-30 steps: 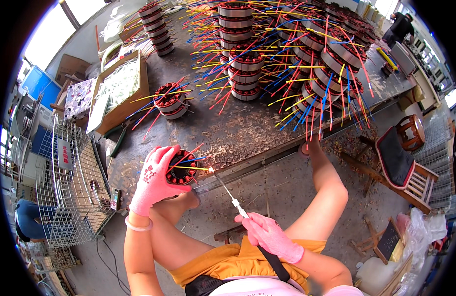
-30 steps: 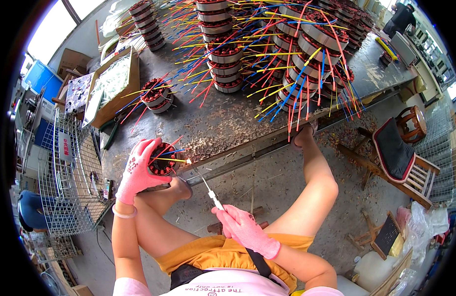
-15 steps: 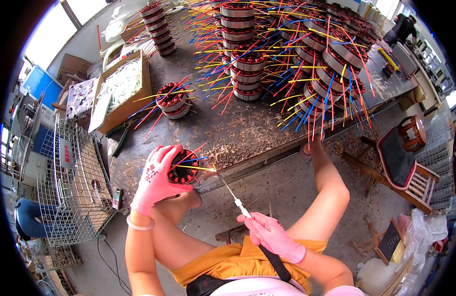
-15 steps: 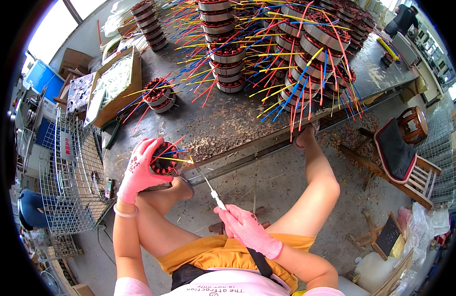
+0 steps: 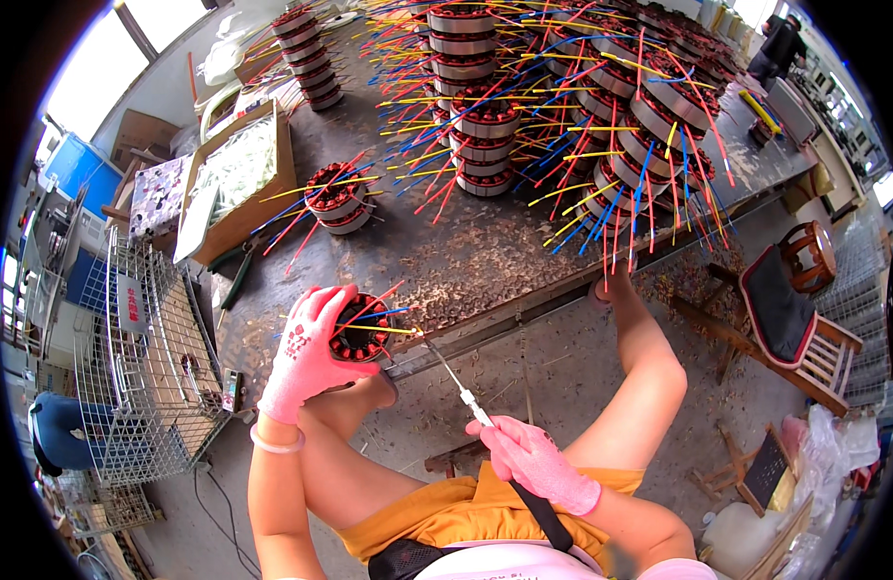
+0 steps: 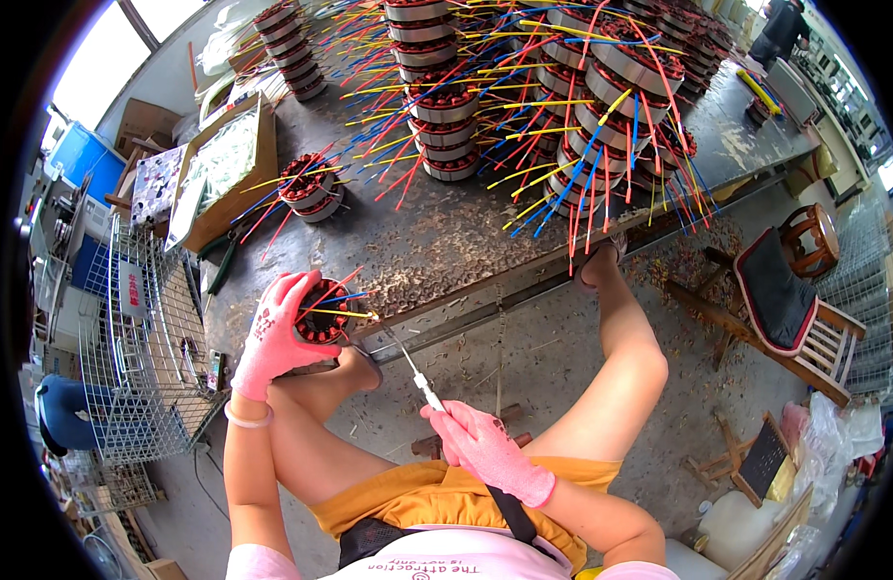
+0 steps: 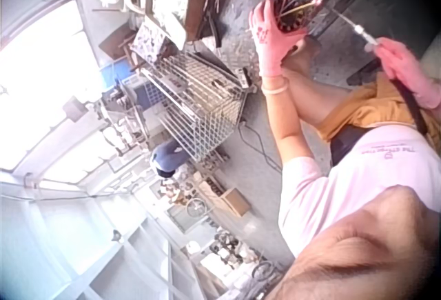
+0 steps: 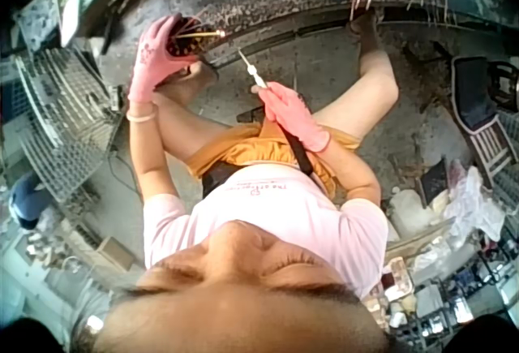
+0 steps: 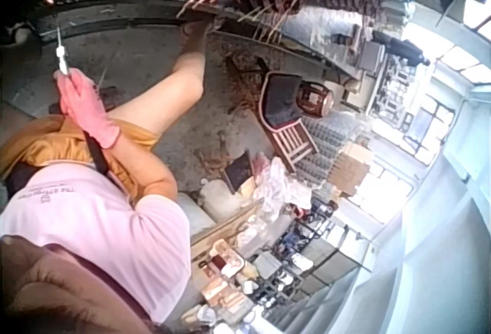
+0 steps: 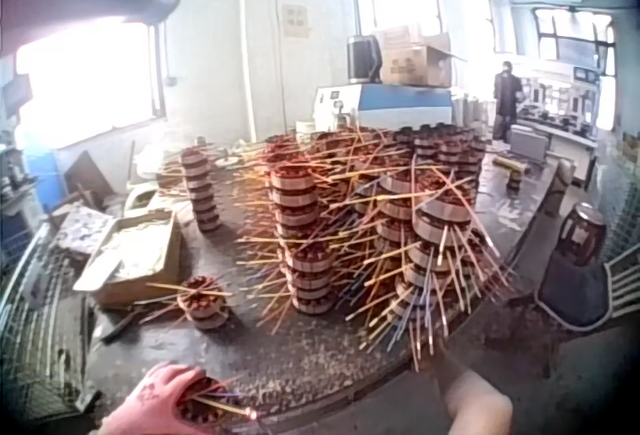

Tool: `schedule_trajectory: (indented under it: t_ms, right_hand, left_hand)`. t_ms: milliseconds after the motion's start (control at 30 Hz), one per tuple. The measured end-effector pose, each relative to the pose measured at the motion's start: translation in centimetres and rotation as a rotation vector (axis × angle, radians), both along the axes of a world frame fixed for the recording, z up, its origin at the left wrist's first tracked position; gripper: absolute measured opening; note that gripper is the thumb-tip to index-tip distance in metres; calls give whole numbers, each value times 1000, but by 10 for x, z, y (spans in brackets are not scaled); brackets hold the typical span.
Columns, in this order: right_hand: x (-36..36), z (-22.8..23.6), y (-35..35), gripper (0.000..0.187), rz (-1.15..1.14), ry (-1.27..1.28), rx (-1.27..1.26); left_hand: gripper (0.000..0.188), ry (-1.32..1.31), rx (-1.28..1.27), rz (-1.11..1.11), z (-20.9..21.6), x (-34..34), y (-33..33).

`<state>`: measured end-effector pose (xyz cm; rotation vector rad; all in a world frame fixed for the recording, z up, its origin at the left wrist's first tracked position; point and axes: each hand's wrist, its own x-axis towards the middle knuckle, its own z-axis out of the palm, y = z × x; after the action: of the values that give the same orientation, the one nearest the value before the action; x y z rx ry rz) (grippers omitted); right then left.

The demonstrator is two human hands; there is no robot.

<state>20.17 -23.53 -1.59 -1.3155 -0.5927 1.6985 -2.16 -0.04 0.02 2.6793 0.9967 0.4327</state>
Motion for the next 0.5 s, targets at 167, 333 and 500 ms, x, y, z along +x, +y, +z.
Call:
schedule_trajectory:
  t_ms: [167,333,500]
  right_hand:
    - [1,3,1,29,6,-21,2]
    - [1,1,1,30,3,0,-17]
    - [-1,-3,0,30,-12,7,-5]
  left_hand:
    - [96,-10,18,-13,0,1,-1]
    - [93,-31,20,-33,3,2,-1]
    - [93,-29,8,-30,2,3,0]
